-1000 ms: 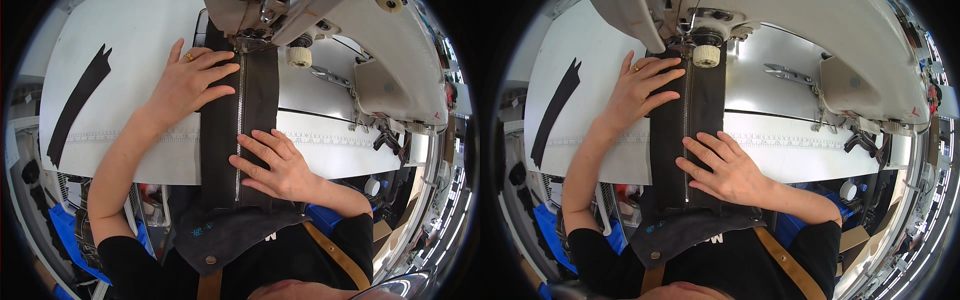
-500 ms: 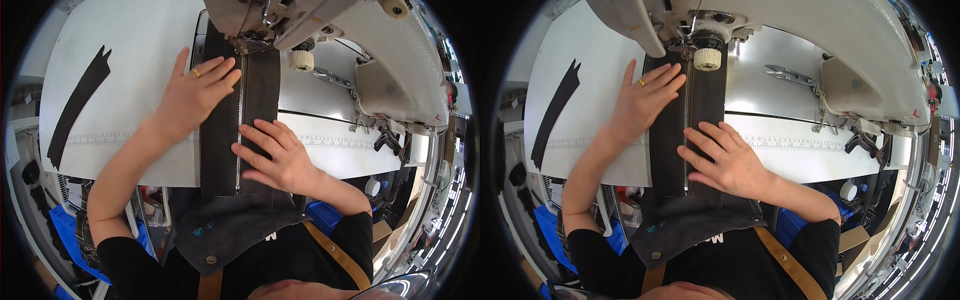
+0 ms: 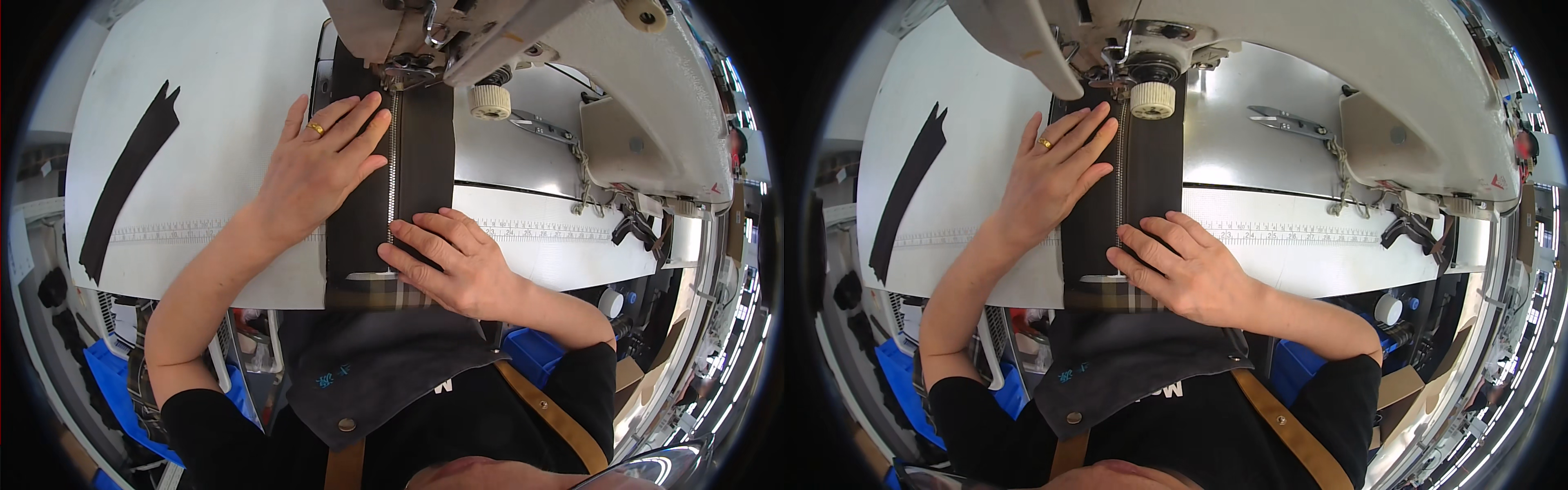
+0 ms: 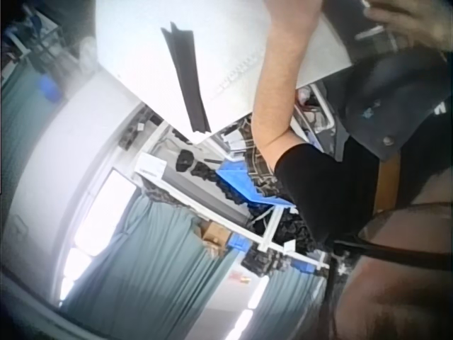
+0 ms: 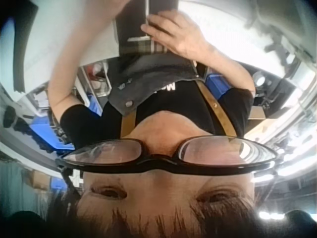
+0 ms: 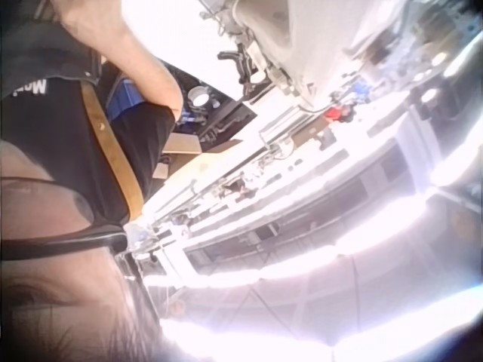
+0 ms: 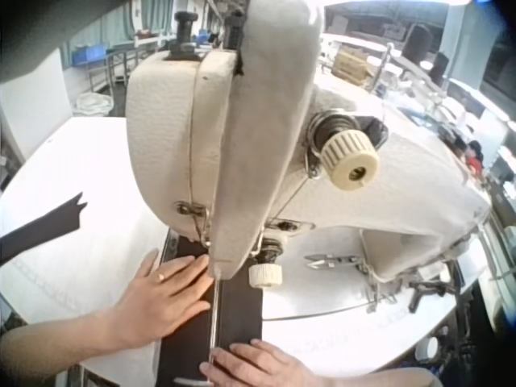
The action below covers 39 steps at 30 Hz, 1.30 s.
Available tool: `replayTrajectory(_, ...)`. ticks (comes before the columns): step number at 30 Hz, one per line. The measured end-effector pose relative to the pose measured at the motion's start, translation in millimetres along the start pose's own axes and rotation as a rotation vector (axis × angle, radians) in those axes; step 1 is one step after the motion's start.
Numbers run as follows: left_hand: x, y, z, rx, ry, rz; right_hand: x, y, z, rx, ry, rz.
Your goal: The person uses a sewing machine to attach a zipper to a plaid fabric pouch. They align the zipper with the fabric edge, guide the material under the presser foot, and sew along the zipper teeth. The person repeats this process for multiple pouches, flipping the fabric and adjusting the zipper position as needed.
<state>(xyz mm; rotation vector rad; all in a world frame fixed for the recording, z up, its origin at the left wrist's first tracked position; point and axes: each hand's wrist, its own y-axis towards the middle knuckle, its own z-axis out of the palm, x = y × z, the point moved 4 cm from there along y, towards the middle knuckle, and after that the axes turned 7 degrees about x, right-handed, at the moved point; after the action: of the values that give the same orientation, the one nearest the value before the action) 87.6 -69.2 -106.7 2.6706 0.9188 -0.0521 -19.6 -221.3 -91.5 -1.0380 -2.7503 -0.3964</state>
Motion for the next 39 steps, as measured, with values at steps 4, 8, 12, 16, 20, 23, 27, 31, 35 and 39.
replayTrajectory(4,-2,1,-2,-0.034,-0.034,-0.002,-6,4,-3,-0.016,-0.03,-0.05)
replayTrajectory(8,0,-1,2,-0.061,-0.045,-0.003,-14,9,-4,-0.068,-0.034,-0.078)
replayTrajectory(12,1,2,-2,-0.045,-0.021,-0.006,-22,15,-5,-0.087,-0.048,-0.082)
replayTrajectory(16,-2,2,1,-0.027,0.0,0.001,-32,21,-4,-0.122,-0.061,-0.075)
replayTrajectory(20,-4,2,2,-0.044,-0.008,0.016,-40,27,-5,-0.136,-0.069,-0.042)
replayTrajectory(23,-7,5,-3,-0.069,-0.12,-0.011,-47,30,-6,-0.128,-0.083,-0.036)
replayTrajectory(27,-4,5,0,-0.097,-0.239,0.037,-57,36,-8,-0.144,-0.105,-0.025)
replayTrajectory(31,-5,8,-7,-0.104,-0.212,0.016,-67,42,-10,-0.143,-0.103,-0.023)
replayTrajectory(35,4,6,-3,-0.131,-0.293,0.039,-79,47,-10,-0.135,-0.078,-0.019)
replayTrajectory(39,10,11,-5,-0.128,-0.344,0.049,-91,49,-7,-0.175,-0.061,-0.004)
